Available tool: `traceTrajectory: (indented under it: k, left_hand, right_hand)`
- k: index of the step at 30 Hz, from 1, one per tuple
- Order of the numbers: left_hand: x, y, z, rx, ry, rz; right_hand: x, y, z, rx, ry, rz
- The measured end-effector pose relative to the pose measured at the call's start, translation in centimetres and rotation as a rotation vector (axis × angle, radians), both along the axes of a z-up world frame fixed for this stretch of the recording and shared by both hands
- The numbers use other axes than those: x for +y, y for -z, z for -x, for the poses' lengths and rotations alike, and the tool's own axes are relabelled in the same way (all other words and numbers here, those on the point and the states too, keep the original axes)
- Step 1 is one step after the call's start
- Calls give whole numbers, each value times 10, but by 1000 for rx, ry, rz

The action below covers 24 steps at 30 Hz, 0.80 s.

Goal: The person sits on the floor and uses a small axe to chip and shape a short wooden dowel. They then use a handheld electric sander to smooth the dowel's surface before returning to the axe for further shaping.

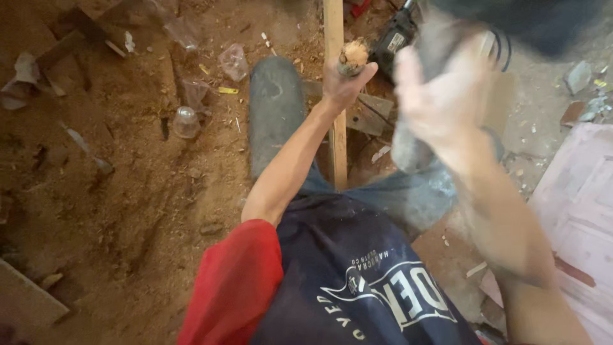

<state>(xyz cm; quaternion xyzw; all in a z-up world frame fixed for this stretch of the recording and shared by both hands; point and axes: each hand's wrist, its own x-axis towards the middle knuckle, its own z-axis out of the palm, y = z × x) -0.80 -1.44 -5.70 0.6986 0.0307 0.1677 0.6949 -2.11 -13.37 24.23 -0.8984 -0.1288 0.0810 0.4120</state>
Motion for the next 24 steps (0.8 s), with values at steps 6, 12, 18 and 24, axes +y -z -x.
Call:
traceTrajectory:
  k: [6,12,18,24]
  left_hand:
    - [-15,-18,28,-197,-77,256]
    - [-6,21,-62,210,-307,186]
    - [-8,65,-94,259,-407,75]
    - [15,55,-106,754,-87,228]
  right_hand:
    - [-18,56,19,-320,-486,167]
    - [-62,76,41,486,35,123]
    - [-85,115,74,693,109,51]
    - [-106,148,92,765,97,118]
